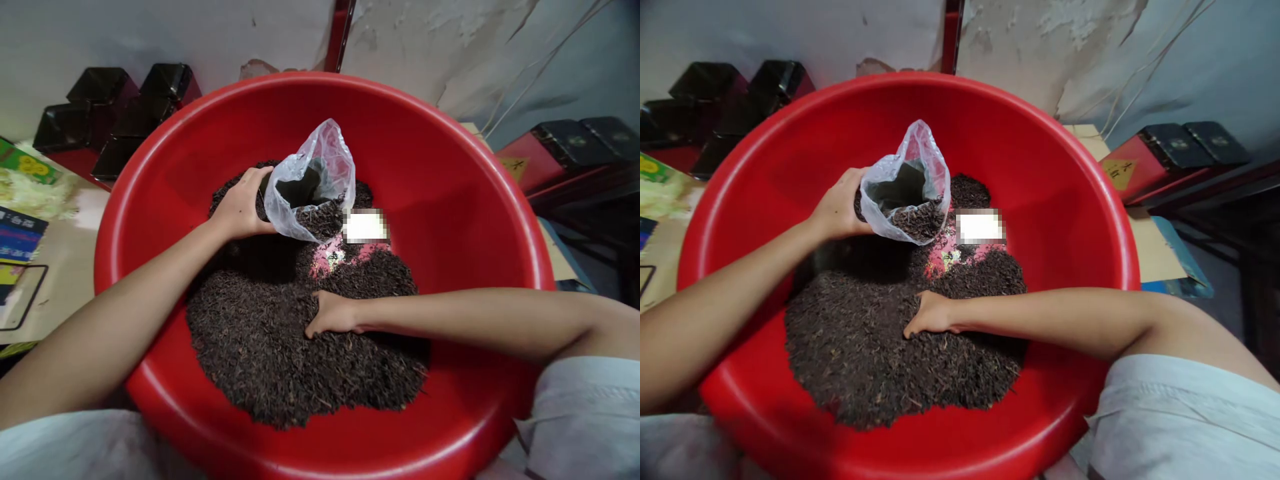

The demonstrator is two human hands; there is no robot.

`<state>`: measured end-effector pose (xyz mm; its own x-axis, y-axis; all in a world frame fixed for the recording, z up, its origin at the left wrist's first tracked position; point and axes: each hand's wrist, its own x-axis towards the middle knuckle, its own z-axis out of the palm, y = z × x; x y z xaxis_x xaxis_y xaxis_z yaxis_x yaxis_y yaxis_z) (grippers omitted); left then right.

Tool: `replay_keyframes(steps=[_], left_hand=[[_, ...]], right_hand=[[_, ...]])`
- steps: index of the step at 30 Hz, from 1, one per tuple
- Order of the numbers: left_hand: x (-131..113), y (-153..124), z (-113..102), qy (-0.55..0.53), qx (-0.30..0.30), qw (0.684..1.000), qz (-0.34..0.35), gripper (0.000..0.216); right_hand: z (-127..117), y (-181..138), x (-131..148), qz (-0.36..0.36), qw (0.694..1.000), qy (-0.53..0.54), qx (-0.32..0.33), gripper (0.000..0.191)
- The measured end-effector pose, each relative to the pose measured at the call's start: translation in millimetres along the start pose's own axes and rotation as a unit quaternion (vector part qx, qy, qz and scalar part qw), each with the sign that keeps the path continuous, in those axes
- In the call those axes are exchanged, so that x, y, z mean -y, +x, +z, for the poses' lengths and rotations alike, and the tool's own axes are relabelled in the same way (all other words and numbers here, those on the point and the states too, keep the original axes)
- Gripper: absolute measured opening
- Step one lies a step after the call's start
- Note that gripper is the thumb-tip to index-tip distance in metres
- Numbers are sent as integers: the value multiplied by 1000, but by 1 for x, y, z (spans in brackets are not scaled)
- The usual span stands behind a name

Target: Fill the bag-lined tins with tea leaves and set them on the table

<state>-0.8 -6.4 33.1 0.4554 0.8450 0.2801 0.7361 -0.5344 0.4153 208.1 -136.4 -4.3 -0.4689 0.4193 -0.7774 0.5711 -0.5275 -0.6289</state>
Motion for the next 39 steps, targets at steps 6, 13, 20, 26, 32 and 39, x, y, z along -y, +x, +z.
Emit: replay_keyframes(steps=[6, 13, 20, 26, 32, 39], left_hand=[[-3, -2, -1, 16, 10, 1000, 2, 91], [-1, -3, 2, 30, -5, 999, 36, 93], [-6, -3, -1, 30, 1, 997, 78, 92], [-12, -4, 0, 33, 2, 993, 113, 91], [-21, -4, 3, 40, 5, 987, 158, 89], [-26, -4, 3, 26, 2, 989, 148, 87]], right_hand=[[-5, -19, 30, -30, 997, 65, 28, 14], [-22, -57, 65, -95, 978, 181, 40, 14], [-39, -84, 80, -141, 963, 227, 19, 22], [-50, -82, 88, -130, 951, 280, -35, 11], [-65, -58, 89, -121, 932, 316, -130, 12], [-68, -42, 91, -304, 896, 284, -154, 27]])
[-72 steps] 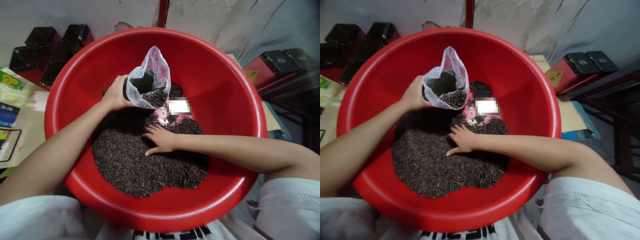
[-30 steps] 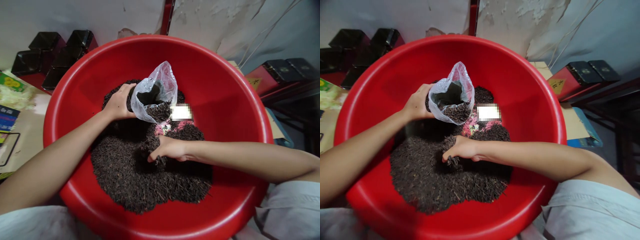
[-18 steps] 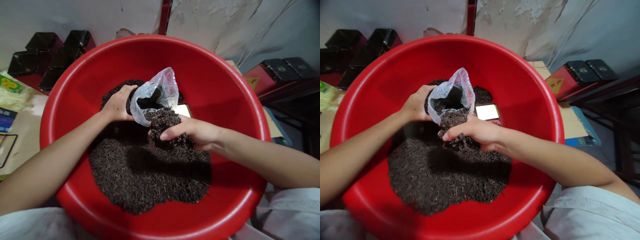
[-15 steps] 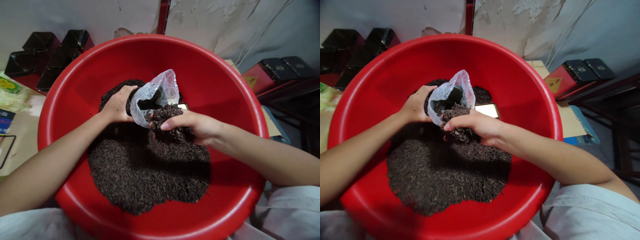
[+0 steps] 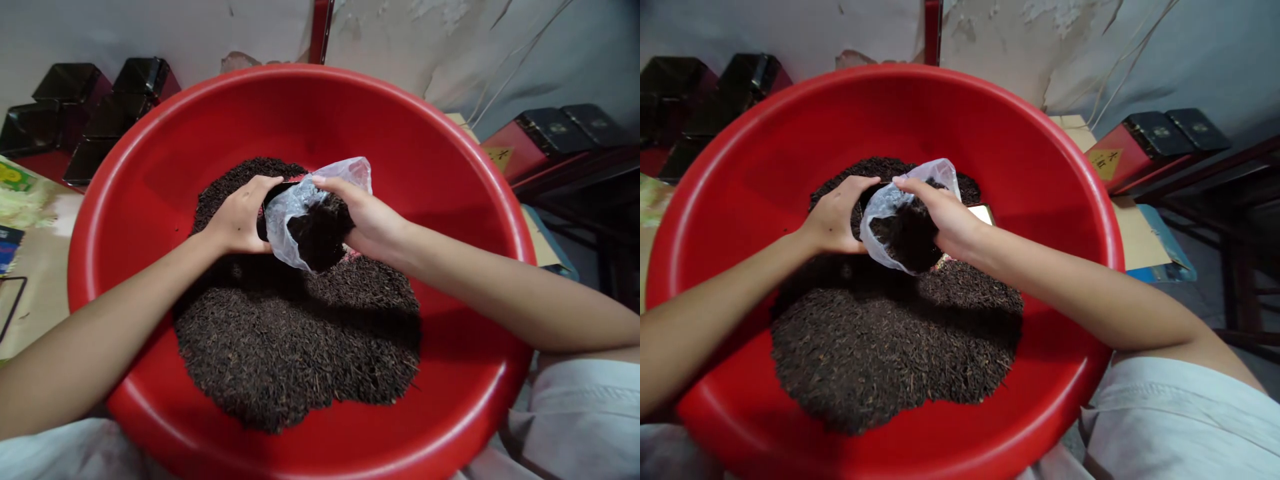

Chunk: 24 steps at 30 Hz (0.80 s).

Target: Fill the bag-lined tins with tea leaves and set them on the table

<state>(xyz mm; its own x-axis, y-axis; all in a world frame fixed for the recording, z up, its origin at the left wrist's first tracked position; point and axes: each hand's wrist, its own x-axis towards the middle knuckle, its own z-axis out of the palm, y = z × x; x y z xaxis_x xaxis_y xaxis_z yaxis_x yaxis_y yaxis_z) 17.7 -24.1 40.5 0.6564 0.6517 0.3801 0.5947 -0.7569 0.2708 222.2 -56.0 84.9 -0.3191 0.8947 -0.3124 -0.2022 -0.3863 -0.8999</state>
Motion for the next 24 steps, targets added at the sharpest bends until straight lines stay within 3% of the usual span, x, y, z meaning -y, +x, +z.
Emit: replay_keyframes(steps=[4, 6, 8, 11, 13, 15, 16, 18, 22, 24], left_hand=[[3, 0, -1, -4, 4, 999, -40, 88], [7, -1, 0, -4, 1, 998, -69, 89], [13, -2, 1, -4, -7, 995, -95, 90], [21, -3, 3, -7, -24, 993, -114, 91], [26, -5, 5, -11, -38, 992, -120, 91], [30, -6, 6, -16, -49, 991, -127, 90], [32, -6, 7, -19, -51, 990, -131, 90], [34, -7, 8, -24, -53, 989, -136, 89], [34, -8, 7, -22, -54, 989, -133, 89], [35, -8, 7, -14, -54, 990, -132, 88]], right_hand=[[-3, -3, 9, -46, 987, -143, 58, 35], [-5, -9, 14, -95, 959, -255, 83, 34], [-8, -17, 17, -174, 904, -379, 94, 32], [-9, -28, 18, -266, 793, -544, 70, 28], [-9, -32, 19, -274, 734, -621, 11, 25], [-13, -32, 22, -218, 705, -674, -45, 25], [-16, -29, 23, -167, 700, -692, -52, 29], [-24, -20, 22, -51, 714, -698, -6, 38], [-37, 1, 8, 103, 823, -537, 155, 43], [-37, 7, 2, 146, 868, -436, 189, 46]])
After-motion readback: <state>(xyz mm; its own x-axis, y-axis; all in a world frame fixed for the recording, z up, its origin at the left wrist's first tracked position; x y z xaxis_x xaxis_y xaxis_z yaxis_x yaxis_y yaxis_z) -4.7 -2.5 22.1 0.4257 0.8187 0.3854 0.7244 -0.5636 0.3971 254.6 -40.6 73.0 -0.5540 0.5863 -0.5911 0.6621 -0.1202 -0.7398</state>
